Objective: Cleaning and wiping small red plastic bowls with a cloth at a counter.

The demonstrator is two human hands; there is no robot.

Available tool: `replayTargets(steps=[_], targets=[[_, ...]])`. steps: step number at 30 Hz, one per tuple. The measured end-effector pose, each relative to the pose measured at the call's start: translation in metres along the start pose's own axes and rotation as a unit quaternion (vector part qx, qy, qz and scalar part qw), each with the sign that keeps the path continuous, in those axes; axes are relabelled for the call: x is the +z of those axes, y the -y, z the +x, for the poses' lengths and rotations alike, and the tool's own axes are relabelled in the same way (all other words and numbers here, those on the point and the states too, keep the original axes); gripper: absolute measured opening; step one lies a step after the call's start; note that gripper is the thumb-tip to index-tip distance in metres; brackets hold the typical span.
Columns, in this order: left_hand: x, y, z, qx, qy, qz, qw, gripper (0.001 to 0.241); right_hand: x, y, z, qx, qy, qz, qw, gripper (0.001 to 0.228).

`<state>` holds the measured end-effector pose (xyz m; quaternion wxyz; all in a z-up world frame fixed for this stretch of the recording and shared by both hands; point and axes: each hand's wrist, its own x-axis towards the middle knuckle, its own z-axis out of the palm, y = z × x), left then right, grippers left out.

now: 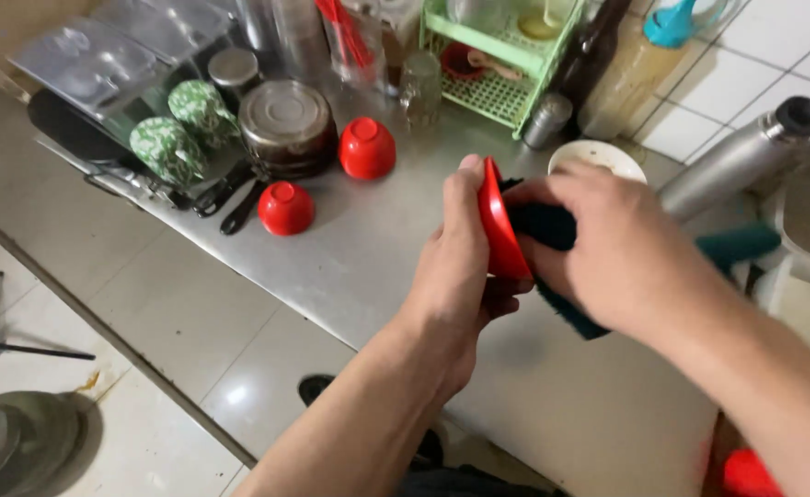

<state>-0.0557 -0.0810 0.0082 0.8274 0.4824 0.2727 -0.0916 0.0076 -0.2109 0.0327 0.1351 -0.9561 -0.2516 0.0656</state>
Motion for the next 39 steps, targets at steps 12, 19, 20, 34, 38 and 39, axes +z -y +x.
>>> replayTargets(steps=[12,19,20,34,38,39], targets=[[0.001,-0.021,0.017,0.041,0.060,-0.007,0.997,0.067,0.009,0.003,0.002,-0.205,-0.275,0.111,0.933,0.027],[0.003,-0.040,0.023,0.110,-0.069,0.025,0.991,0.063,-0.043,0.020,0.054,0.130,0.116,0.150,0.973,0.025],[0.003,-0.037,0.036,0.161,-0.047,-0.001,0.986,0.063,-0.037,-0.003,0.069,0.062,0.151,0.264,0.951,0.029],[-0.001,-0.003,0.049,0.183,0.034,0.035,0.982,0.069,0.002,-0.045,0.050,0.153,0.181,0.668,0.705,0.052],[-0.005,0.003,0.052,0.192,0.122,0.024,0.973,0.071,0.007,-0.052,0.036,0.167,0.230,0.650,0.704,0.058],[-0.006,0.013,0.054,0.165,0.119,-0.021,0.979,0.068,0.008,-0.052,0.031,0.156,0.268,0.679,0.666,0.049]])
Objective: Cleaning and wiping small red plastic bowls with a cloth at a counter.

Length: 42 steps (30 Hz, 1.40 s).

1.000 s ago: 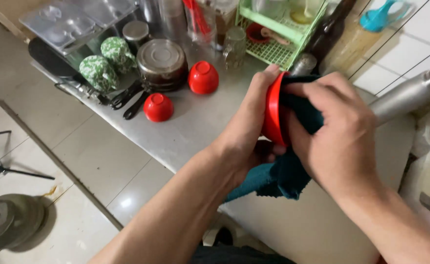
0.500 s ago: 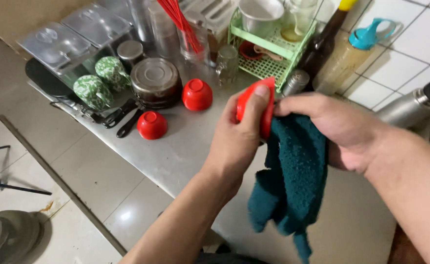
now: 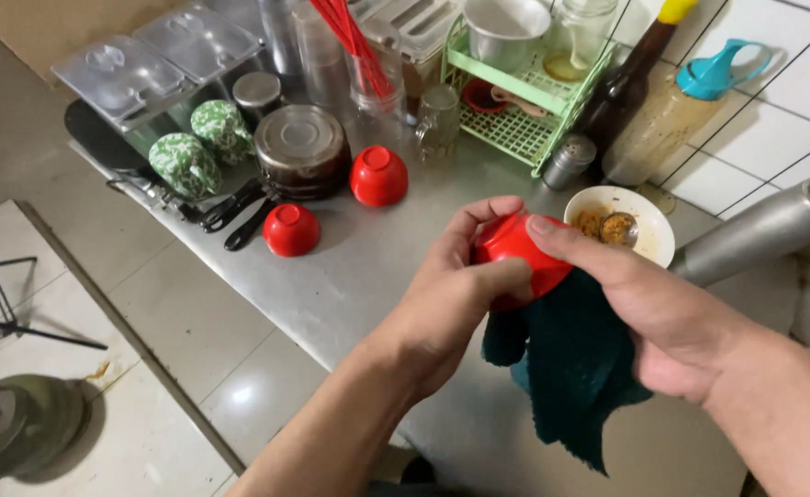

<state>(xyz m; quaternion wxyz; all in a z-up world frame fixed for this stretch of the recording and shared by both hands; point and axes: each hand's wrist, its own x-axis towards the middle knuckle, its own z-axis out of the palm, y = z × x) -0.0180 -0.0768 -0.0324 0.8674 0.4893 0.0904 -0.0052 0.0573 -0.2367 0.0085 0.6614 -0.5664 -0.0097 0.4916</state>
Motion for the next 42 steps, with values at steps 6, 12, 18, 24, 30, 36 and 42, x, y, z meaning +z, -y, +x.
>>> replayTargets(steps=[6,12,18,24,30,36,42], targets=[[0.005,-0.005,0.001,-0.074,-0.072,-0.051,0.993,0.065,-0.001,-0.005,-0.008,0.054,-0.066,-0.003,0.996,0.037],[0.032,-0.039,-0.010,-0.199,-0.139,0.285,0.927,0.081,0.007,-0.030,-0.007,-0.029,-0.160,-0.273,0.948,0.030],[0.003,-0.006,-0.003,0.007,0.013,0.190,0.982,0.080,-0.035,-0.030,-0.010,-0.038,-0.026,-0.045,0.998,0.037],[-0.015,-0.002,-0.022,0.130,0.086,0.188,0.970,0.105,-0.034,-0.046,-0.011,-0.058,-0.006,0.105,0.993,0.052],[-0.041,-0.022,-0.047,-0.032,0.029,0.154,0.987,0.105,0.048,-0.037,-0.018,0.029,-0.131,0.048,0.990,0.046],[-0.078,-0.037,-0.046,-0.017,0.086,0.223,0.971,0.103,0.049,-0.051,0.000,-0.036,-0.040,0.032,0.998,0.043],[-0.107,-0.067,-0.018,-0.028,0.115,0.207,0.971,0.097,0.072,-0.053,0.022,-0.080,-0.044,0.147,0.985,0.052]])
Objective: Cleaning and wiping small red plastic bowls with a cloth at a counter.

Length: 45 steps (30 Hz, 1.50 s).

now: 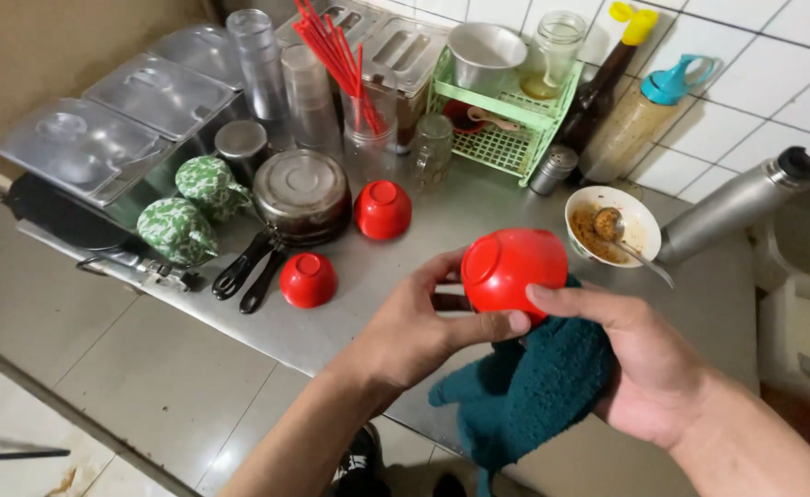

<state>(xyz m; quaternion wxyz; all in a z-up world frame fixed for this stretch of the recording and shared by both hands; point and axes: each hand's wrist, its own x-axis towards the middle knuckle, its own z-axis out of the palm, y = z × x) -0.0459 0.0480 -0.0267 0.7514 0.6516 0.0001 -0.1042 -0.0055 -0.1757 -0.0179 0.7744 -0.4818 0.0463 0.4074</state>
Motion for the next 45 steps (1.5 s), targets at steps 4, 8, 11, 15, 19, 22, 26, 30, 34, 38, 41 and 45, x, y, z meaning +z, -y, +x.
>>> replayTargets(steps=[4,8,11,15,19,22,26,30,34,38,41,45], targets=[[-0.012,-0.022,0.019,0.010,0.000,0.051,0.999,0.091,0.040,0.012,0.009,-0.131,-0.009,0.023,0.991,0.058],[-0.024,-0.005,0.045,0.096,0.017,0.048,0.994,0.097,0.049,0.019,0.025,-0.164,-0.078,0.057,0.982,0.060],[-0.030,-0.003,0.055,0.069,0.096,-0.022,0.993,0.092,0.052,0.022,0.032,-0.207,0.020,0.108,0.972,0.057],[-0.027,-0.019,0.059,-0.017,0.114,0.001,0.993,0.061,0.047,0.019,0.030,-0.212,-0.069,0.095,0.970,0.058],[-0.037,-0.002,0.080,-0.011,0.203,-0.006,0.979,0.048,0.055,0.024,0.015,-0.244,-0.066,0.003,0.967,0.065],[-0.037,0.004,0.091,-0.029,0.247,-0.052,0.967,0.045,0.031,0.018,0.002,-0.224,-0.074,0.017,0.972,0.068],[-0.033,0.002,0.092,-0.136,0.147,0.018,0.980,0.080,0.022,0.010,-0.005,-0.227,-0.237,-0.100,0.939,0.067],[-0.033,0.013,0.099,-0.135,0.152,0.032,0.978,0.063,0.035,0.011,-0.019,-0.275,-0.257,-0.006,0.926,0.055],[-0.020,0.007,0.100,-0.199,0.203,-0.104,0.953,0.044,0.050,0.016,-0.014,-0.207,-0.324,0.065,0.921,0.055],[-0.004,-0.007,0.091,-0.254,0.297,-0.144,0.909,0.055,0.030,-0.002,-0.008,-0.168,-0.323,0.067,0.929,0.051],[0.017,-0.026,0.092,-0.245,0.231,-0.123,0.933,0.044,0.013,0.000,-0.011,-0.128,-0.388,-0.007,0.913,0.054],[0.042,-0.004,0.096,-0.219,0.203,-0.055,0.953,0.046,-0.039,-0.020,-0.035,-0.186,-0.339,-0.102,0.917,0.067]])
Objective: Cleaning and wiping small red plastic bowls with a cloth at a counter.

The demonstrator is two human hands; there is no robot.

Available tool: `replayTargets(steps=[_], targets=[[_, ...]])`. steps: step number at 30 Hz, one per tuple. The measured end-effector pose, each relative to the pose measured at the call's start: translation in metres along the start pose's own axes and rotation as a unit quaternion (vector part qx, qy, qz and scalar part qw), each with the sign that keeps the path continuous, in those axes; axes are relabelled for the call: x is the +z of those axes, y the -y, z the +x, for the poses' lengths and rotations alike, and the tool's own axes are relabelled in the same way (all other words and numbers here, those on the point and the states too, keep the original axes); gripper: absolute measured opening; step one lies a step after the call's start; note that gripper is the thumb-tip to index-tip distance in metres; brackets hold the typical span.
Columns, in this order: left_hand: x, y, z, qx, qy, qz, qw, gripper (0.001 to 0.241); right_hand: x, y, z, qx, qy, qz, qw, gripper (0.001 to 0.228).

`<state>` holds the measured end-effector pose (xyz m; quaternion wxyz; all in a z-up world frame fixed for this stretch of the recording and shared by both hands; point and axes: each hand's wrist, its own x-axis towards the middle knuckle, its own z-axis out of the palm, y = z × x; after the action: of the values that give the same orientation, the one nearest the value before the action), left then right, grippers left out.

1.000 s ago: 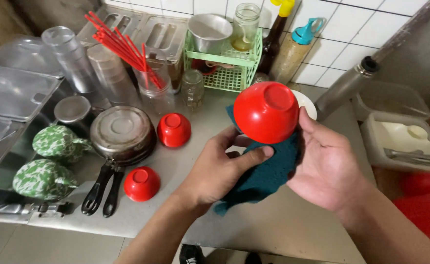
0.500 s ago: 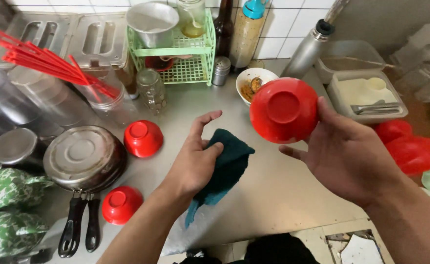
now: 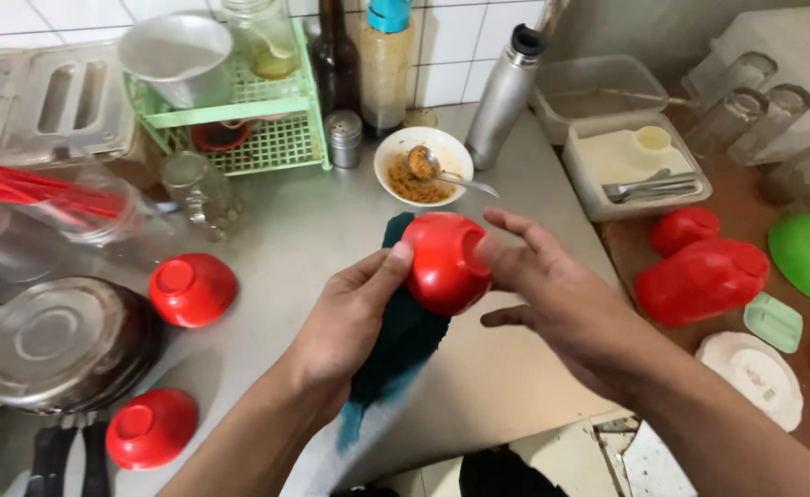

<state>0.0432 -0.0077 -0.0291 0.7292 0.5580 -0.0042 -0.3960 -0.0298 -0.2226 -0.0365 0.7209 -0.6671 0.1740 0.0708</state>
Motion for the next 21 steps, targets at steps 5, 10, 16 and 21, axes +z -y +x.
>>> replayTargets(steps=[5,10,16,21], targets=[[0.060,0.008,0.021,0.007,0.029,0.090,0.996,0.045,-0.041,0.010,-0.012,-0.129,-0.037,-0.269,0.954,0.090],[0.113,0.000,0.043,-0.033,-0.015,0.140,0.989,0.046,-0.132,0.035,-0.020,-0.038,-0.076,-0.312,0.946,0.093],[0.130,0.012,0.063,-0.016,-0.120,0.104,0.987,0.043,-0.369,-0.014,0.026,-0.013,-0.306,-0.489,0.817,0.091],[0.143,0.016,0.056,-0.051,-0.218,0.097,0.970,0.041,-0.506,-0.090,0.100,0.057,-0.254,-0.496,0.828,0.064]])
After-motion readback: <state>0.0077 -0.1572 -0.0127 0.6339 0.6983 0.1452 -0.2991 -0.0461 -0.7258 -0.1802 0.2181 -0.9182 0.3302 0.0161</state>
